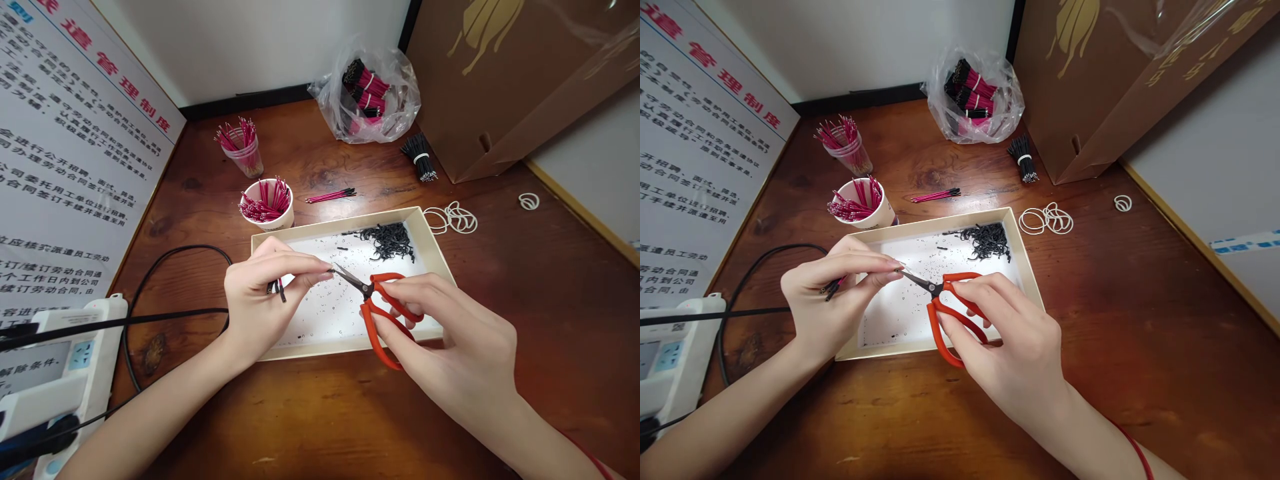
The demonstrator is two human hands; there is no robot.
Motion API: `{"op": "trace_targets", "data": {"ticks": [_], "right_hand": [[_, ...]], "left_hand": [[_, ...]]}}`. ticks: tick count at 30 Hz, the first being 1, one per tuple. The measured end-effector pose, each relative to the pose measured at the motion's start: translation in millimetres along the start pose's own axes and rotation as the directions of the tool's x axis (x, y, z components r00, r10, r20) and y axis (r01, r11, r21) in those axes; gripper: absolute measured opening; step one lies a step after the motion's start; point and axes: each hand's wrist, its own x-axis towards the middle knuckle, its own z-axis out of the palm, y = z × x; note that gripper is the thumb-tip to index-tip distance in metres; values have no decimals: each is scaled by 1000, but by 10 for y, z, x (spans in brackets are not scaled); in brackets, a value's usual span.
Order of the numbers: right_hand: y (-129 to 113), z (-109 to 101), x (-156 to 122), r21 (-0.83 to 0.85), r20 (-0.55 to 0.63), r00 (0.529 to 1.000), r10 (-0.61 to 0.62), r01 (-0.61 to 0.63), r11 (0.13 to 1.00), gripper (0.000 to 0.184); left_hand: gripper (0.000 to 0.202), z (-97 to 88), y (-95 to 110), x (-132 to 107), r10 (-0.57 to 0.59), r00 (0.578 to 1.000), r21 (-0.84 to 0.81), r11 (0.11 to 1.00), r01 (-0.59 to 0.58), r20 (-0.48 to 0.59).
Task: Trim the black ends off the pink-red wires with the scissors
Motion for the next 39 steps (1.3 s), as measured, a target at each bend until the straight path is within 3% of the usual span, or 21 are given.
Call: {"op": "trace_targets", "data": {"ticks": [13,24,39], "right_hand": [[-35,6,38,-106,-27,998,-61,58,993,17],[-23,-10,32,-69,-53,998,-31,28,997,20],[-50,10,51,-86,13,998,-65,66,994,22]], "left_hand": [[29,3,5,-1,-2,1000,10,1000,2,3],[30,2,12,2,-22,1000,4,1000,22,-6],[29,3,21,5,-15,1000,-3,1000,15,0]]}}
